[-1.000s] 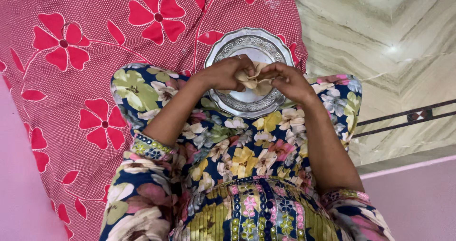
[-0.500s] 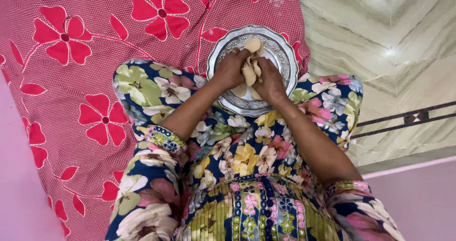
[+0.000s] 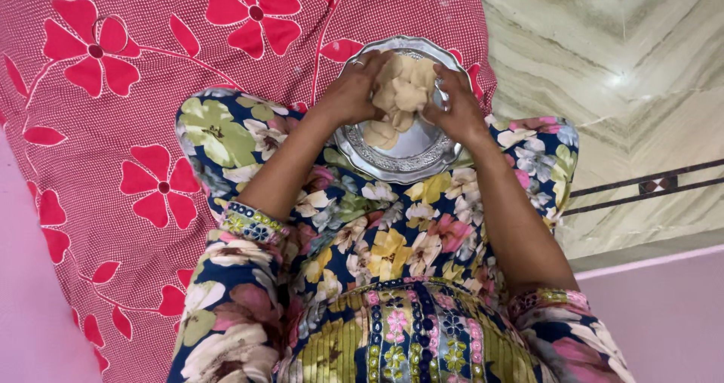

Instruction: The person shapes dough pieces into round balls and discs by hand using a small plate.

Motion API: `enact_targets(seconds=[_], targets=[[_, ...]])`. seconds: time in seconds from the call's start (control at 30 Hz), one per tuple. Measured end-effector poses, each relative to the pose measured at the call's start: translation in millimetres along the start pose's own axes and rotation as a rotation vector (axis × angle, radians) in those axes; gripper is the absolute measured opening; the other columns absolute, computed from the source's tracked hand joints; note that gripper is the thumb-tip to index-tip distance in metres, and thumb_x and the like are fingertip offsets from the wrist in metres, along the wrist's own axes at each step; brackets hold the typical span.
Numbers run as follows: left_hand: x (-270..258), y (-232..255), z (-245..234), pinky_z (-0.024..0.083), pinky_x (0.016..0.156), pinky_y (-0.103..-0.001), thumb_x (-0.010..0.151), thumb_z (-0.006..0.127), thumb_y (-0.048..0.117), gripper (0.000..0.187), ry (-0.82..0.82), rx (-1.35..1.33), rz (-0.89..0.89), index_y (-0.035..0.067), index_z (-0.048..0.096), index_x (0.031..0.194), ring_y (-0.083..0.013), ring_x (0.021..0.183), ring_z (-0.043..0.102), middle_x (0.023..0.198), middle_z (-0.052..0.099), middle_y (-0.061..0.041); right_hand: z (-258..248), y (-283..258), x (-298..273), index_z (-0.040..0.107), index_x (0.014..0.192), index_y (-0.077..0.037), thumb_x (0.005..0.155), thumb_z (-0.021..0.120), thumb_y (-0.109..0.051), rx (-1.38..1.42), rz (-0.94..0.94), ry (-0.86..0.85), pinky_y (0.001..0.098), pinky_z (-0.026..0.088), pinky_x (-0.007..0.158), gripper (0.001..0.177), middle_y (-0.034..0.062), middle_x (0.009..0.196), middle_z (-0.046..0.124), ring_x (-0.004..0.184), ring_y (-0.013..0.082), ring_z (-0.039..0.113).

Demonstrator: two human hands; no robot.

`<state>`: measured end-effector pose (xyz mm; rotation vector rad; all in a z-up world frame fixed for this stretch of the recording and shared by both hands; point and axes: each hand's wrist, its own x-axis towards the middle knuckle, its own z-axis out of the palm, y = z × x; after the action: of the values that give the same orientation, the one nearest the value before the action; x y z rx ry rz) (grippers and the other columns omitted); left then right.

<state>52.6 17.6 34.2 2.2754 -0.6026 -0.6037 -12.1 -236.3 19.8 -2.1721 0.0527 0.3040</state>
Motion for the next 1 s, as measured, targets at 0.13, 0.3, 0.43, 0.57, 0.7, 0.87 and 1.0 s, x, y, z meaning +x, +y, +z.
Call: enact_targets(seconds=[0.13, 0.3, 0.43, 0.57, 0.7, 0.87, 1.0], targets=[[17, 15, 11, 0.041, 0.105, -0.048, 0.051, 0.102, 0.021, 0.13, -0.052, 0.054, 0.034, 0.012, 0.024, 0.155, -0.0435, 0.126, 0.045, 0.148, 0.044, -0.019, 24, 14, 15, 0.027, 0.157, 0.002, 0.067, 0.099, -0.012, -0.147, -0.214, -0.031, 0.0495, 0.039, 0.108, 0.116, 0.0293, 0.147, 0.041, 0.135, 0.042, 0.04], [3, 29, 31, 0.045, 0.106, -0.047, 0.063, 0.09, 0.01, 0.098, 0.069, 0.036, 0.109, 0.016, 0.042, 0.149, -0.0376, 0.123, 0.052, 0.133, 0.057, -0.011, 31, 10, 10, 0.045, 0.152, -0.007, 0.076, 0.079, 0.001, 0.005, -0.115, 0.03, 0.038, 0.052, 0.107, 0.083, 0.019, 0.138, 0.057, 0.129, 0.0311, 0.06], [-12, 28, 27, 0.05, 0.104, -0.046, 0.07, 0.083, 0.0, 0.068, 0.374, -0.087, 0.312, 0.014, 0.056, 0.131, -0.0375, 0.123, 0.058, 0.129, 0.061, -0.012, 12, -10, -8, 0.049, 0.146, -0.005, 0.082, 0.068, 0.009, 0.288, -0.259, 0.068, 0.0342, 0.054, 0.106, 0.068, 0.0122, 0.135, 0.06, 0.126, 0.0247, 0.063], [-9, 15, 24, 0.054, 0.098, -0.045, 0.079, 0.08, 0.001, 0.056, 0.297, -0.307, 0.352, 0.009, 0.057, 0.13, -0.0346, 0.118, 0.065, 0.124, 0.064, -0.013, -4, -16, -18, 0.056, 0.142, -0.005, 0.097, 0.06, 0.01, 0.681, -0.098, -0.018, 0.0321, 0.052, 0.109, 0.048, 0.0061, 0.133, 0.065, 0.126, 0.0171, 0.063], [-11, 15, 30, 0.056, 0.103, -0.042, 0.082, 0.075, 0.003, 0.05, 0.133, -0.157, 0.154, 0.012, 0.063, 0.13, -0.0283, 0.12, 0.071, 0.125, 0.072, -0.008, -12, -7, -24, 0.062, 0.134, -0.005, 0.097, 0.058, 0.01, 0.775, 0.024, 0.07, 0.0313, 0.055, 0.104, 0.04, 0.0048, 0.128, 0.067, 0.119, 0.0152, 0.065], [-32, 53, 24, 0.055, 0.106, -0.042, 0.08, 0.075, 0.006, 0.06, 0.384, -0.23, 0.356, 0.009, 0.057, 0.137, -0.0381, 0.139, 0.052, 0.149, 0.053, -0.018, -11, -9, -26, 0.065, 0.131, -0.003, 0.096, 0.055, 0.012, 0.684, -0.043, 0.177, 0.0301, 0.054, 0.106, 0.04, 0.006, 0.131, 0.068, 0.12, 0.0152, 0.065], [-22, 77, 41, 0.048, 0.111, -0.041, 0.105, 0.056, 0.039, 0.054, 0.253, -0.954, 0.167, 0.011, 0.047, 0.15, -0.0316, 0.144, 0.047, 0.155, 0.047, -0.014, -8, -36, -35, 0.065, 0.133, -0.004, 0.094, 0.054, 0.012, 0.633, -0.077, 0.095, 0.0301, 0.053, 0.104, 0.044, 0.0062, 0.129, 0.068, 0.119, 0.0148, 0.065]])
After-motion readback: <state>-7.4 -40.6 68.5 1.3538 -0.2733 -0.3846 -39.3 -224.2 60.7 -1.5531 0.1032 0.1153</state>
